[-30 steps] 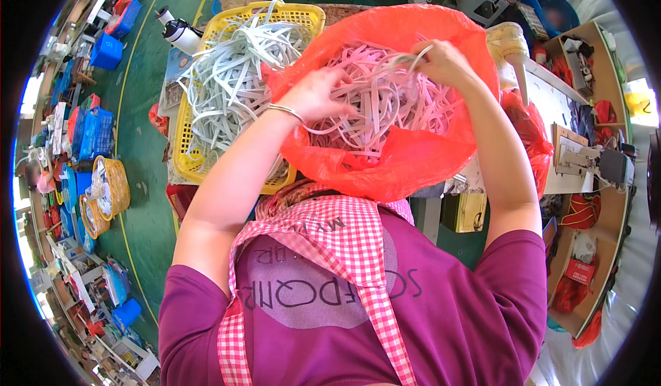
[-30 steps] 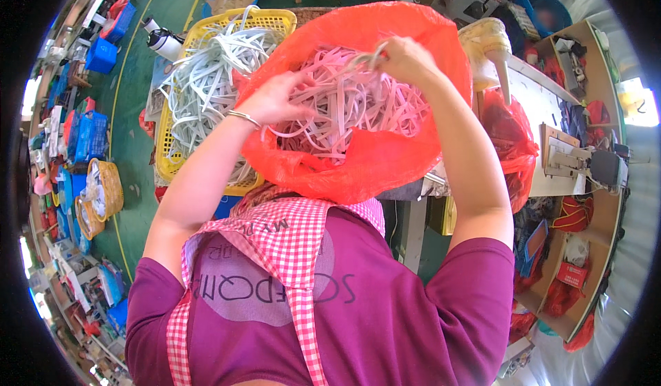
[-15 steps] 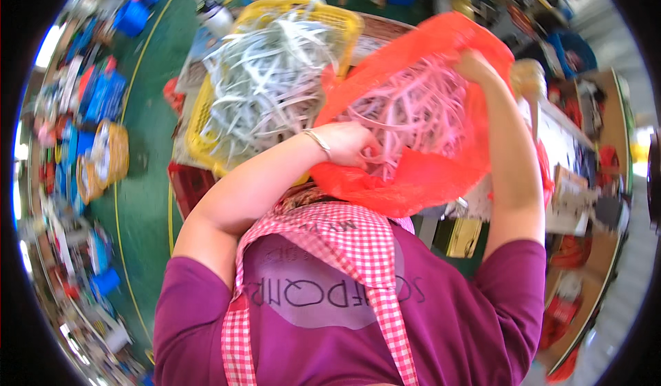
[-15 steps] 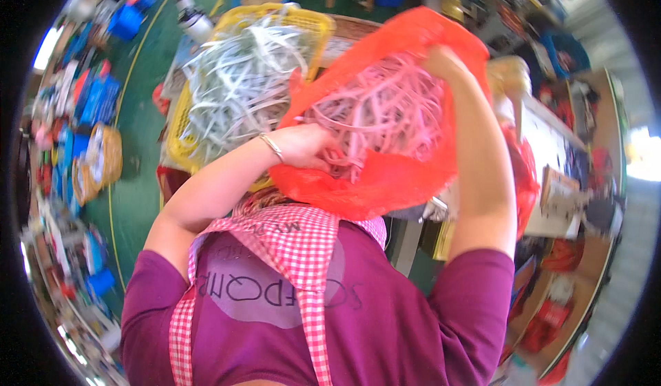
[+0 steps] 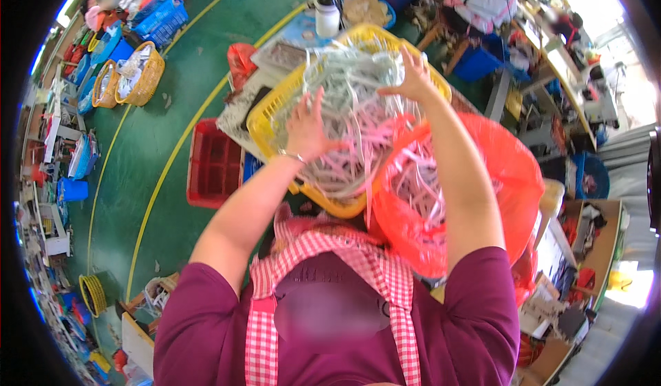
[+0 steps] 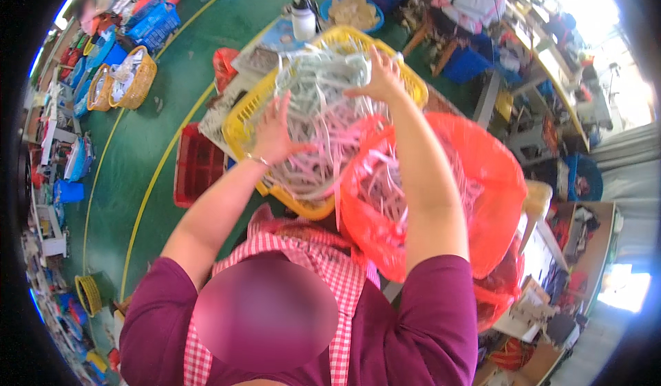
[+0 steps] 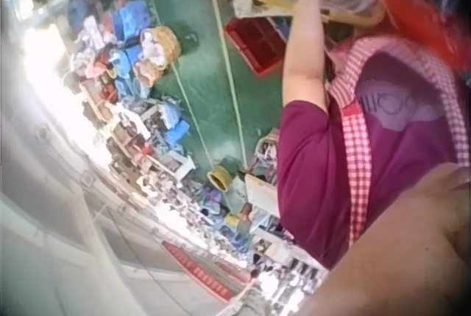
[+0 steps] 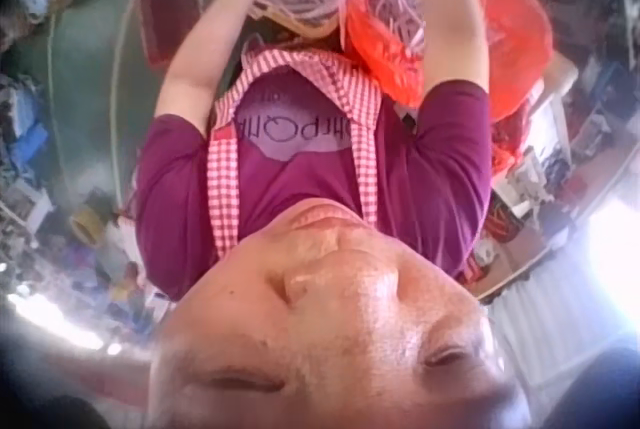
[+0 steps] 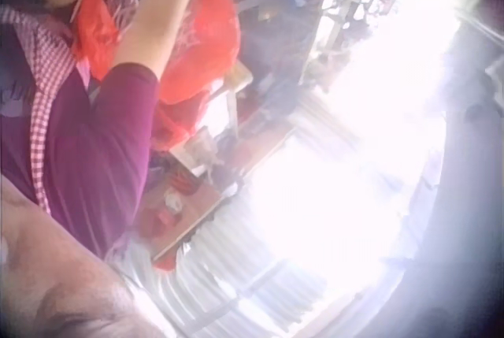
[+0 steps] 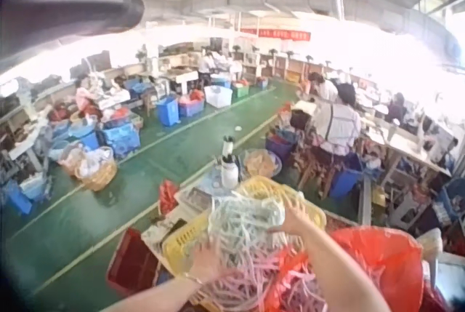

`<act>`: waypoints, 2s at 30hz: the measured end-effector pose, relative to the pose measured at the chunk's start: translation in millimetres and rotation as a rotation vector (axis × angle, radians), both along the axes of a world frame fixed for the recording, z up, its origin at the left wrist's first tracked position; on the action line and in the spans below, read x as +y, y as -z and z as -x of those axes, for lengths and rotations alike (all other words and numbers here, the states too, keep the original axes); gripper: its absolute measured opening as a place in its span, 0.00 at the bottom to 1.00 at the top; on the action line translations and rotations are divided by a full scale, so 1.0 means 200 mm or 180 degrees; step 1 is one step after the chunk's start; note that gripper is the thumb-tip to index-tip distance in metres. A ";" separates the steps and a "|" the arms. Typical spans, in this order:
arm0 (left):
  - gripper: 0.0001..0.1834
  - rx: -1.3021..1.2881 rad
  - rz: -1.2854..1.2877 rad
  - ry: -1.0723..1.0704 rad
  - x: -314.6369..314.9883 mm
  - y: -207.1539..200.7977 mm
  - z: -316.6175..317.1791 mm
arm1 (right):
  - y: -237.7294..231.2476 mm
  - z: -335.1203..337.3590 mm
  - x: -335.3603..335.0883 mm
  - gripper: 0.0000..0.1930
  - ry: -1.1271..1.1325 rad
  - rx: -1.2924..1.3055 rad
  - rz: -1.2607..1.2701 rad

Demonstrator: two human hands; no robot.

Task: Sorting and organizing white leather strips into bags and baskets.

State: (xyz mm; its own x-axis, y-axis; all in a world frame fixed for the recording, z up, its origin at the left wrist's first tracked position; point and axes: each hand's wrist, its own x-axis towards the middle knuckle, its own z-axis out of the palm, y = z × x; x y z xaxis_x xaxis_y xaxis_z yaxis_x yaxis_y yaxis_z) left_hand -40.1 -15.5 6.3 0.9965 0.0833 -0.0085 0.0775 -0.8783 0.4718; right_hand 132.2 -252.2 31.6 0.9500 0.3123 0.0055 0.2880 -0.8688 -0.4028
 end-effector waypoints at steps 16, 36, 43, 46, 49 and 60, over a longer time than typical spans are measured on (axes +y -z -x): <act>0.77 -0.0829 0.0891 -0.0005 -0.17 -0.23 -0.22 | -0.45 0.28 0.22 0.23 -0.0727 -0.0736 -0.1114; 0.13 -0.0260 0.2449 0.2773 -1.06 -0.59 -0.11 | -0.75 1.27 -1.32 0.30 0.2003 0.0473 -0.0563; 0.36 0.0845 0.0680 0.3430 -1.12 -0.46 0.00 | -0.47 1.47 -1.26 0.28 0.1155 0.0497 -0.2218; 0.43 0.1304 0.2676 0.3763 -1.22 -0.36 0.07 | -0.48 1.42 -1.16 0.21 0.0970 0.0949 -0.2542; 0.26 0.0989 0.2319 0.3191 -1.25 -0.30 0.01 | -0.50 1.38 -1.16 0.16 0.1131 0.0927 -0.2481; 0.07 0.0120 0.3161 0.2427 -1.03 -0.43 -0.11 | -0.40 1.30 -1.35 0.15 0.1815 -0.0154 -0.0402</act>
State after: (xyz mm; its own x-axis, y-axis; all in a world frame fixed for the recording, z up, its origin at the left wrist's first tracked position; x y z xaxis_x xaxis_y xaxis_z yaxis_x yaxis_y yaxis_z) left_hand -18.8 -220.9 93.1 0.7859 -0.5726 0.2334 -0.2658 0.0281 0.9636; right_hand -128.6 -522.6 111.0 0.9655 -0.2541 0.0568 -0.1905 -0.8380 -0.5114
